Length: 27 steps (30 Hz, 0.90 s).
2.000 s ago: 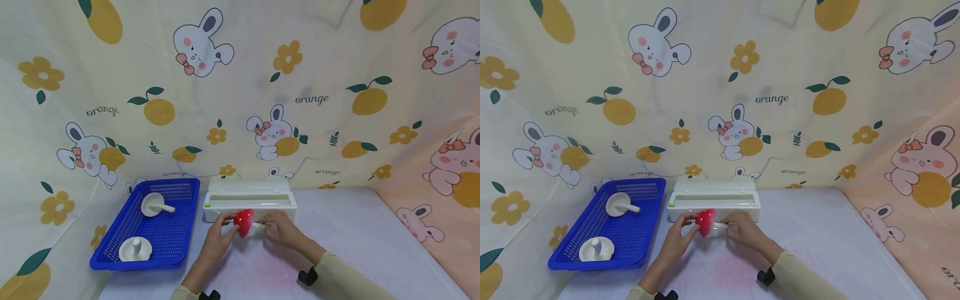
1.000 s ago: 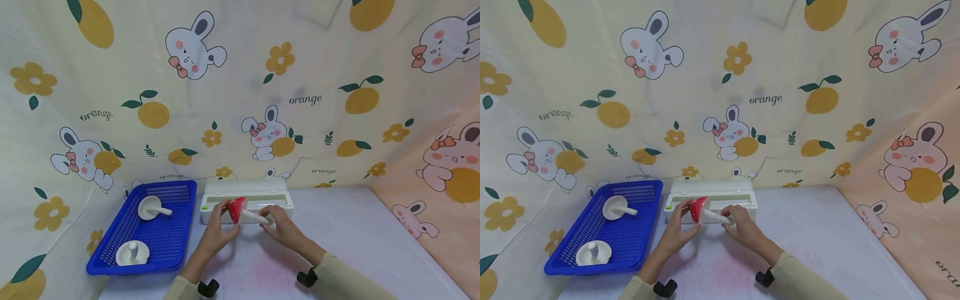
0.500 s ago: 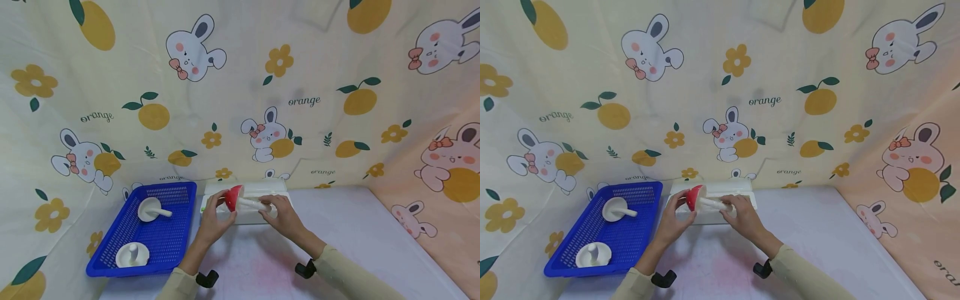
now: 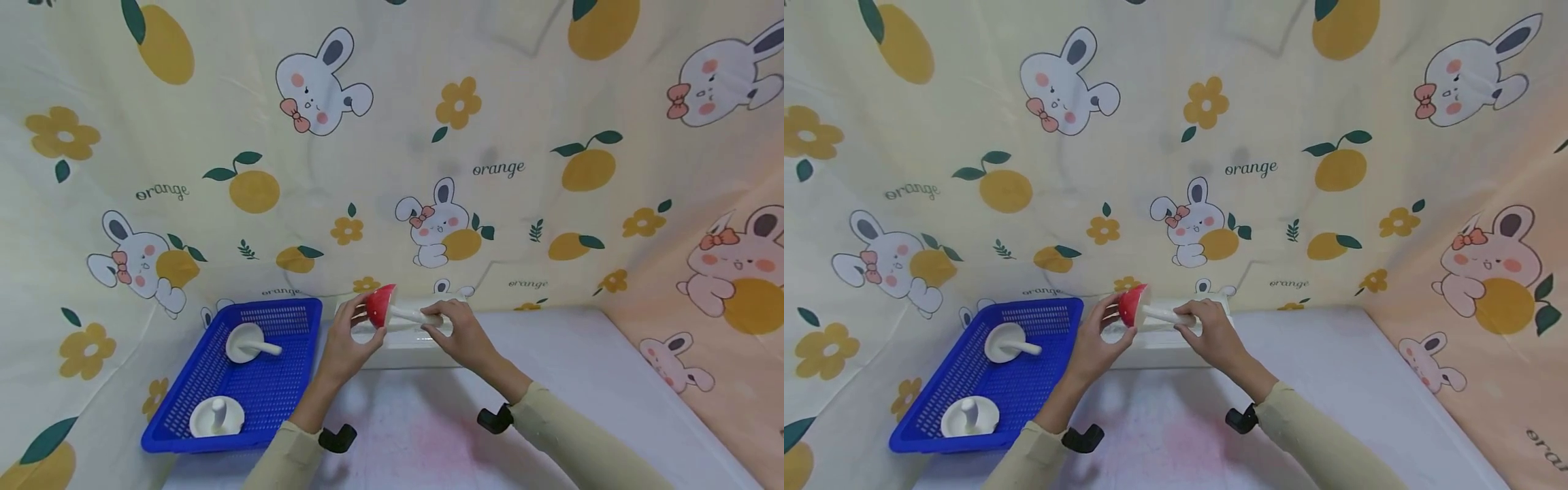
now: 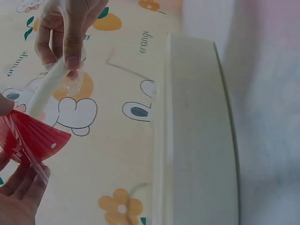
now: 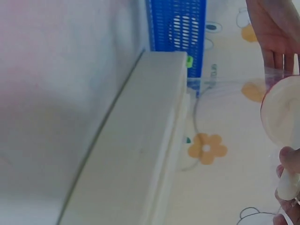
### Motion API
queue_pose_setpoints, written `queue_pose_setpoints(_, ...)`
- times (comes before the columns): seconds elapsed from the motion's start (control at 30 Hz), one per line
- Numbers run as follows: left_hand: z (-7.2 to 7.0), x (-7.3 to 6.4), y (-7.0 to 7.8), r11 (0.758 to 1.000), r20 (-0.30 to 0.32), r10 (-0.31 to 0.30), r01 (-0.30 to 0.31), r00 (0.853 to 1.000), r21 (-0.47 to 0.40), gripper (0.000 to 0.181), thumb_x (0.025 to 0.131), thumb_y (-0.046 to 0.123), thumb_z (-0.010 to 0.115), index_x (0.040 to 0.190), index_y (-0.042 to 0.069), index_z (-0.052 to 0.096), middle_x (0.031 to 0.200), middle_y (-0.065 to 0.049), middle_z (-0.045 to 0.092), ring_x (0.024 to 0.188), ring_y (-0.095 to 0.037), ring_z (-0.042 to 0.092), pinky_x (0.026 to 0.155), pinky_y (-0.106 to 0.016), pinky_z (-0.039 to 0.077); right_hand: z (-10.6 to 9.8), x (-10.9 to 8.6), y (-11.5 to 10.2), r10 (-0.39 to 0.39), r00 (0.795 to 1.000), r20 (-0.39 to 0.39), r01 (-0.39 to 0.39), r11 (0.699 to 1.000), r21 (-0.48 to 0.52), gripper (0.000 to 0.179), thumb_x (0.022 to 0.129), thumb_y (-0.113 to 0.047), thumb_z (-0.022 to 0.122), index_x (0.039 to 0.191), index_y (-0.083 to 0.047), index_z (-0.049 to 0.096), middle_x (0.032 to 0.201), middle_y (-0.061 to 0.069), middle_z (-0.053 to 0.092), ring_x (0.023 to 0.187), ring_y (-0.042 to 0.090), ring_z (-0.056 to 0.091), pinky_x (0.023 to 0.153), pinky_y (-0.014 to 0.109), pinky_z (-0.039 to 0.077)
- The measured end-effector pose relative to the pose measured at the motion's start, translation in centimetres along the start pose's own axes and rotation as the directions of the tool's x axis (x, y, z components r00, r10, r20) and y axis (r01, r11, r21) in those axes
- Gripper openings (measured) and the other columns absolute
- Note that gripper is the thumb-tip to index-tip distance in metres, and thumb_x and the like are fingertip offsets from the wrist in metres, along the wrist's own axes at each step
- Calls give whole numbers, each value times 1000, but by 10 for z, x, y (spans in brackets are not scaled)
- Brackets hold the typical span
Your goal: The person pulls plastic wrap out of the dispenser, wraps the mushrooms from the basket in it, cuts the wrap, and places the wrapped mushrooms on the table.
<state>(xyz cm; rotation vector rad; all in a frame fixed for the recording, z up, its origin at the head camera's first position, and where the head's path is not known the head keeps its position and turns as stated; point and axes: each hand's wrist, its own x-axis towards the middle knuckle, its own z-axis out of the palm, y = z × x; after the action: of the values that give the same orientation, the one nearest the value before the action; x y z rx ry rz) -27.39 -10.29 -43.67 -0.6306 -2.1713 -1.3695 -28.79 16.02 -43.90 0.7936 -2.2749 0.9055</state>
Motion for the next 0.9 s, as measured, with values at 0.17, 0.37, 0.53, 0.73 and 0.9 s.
queue_pose_setpoints(0.17,0,5,6,1000,-6,13,-13,1000,1,74,89,11,86,155,8,52,146,-11,60,131,-28,64,106,-43,57,-5,3,-3,20,1000,-12,-20,1000,4,35,88,-6,89,120,-11,75,117,3,76,107,22,64,96,46,55)
queue_pose_setpoints(0.37,-2,11,13,1000,-16,27,-27,1000,6,73,90,13,85,155,10,52,147,-10,58,132,-28,62,107,-46,57,-10,10,-3,-3,1000,-25,3,1000,3,37,88,-5,89,122,-10,75,119,4,76,106,21,63,95,45,56)
queue_pose_setpoints(0.53,-4,18,18,999,-17,34,-34,999,1,73,90,11,85,155,11,52,147,-11,59,134,-27,61,108,-45,56,-15,16,-5,-28,999,-39,29,1000,12,37,88,-4,89,122,-9,75,117,4,77,103,22,64,93,47,56)
queue_pose_setpoints(0.73,-7,26,23,999,-15,47,-47,999,9,75,88,11,86,155,11,51,147,-13,59,134,-29,61,107,-47,56,-21,25,-7,-37,998,-41,38,999,15,37,88,-5,89,122,-9,75,116,4,76,102,22,64,94,46,53)
queue_pose_setpoints(0.9,-10,31,28,999,-15,37,-37,999,21,76,89,13,87,155,13,51,149,-11,57,135,-27,62,108,-45,56,-24,33,-6,-52,998,-34,52,999,-3,36,90,-8,88,123,-10,75,116,3,77,102,21,64,96,43,49)
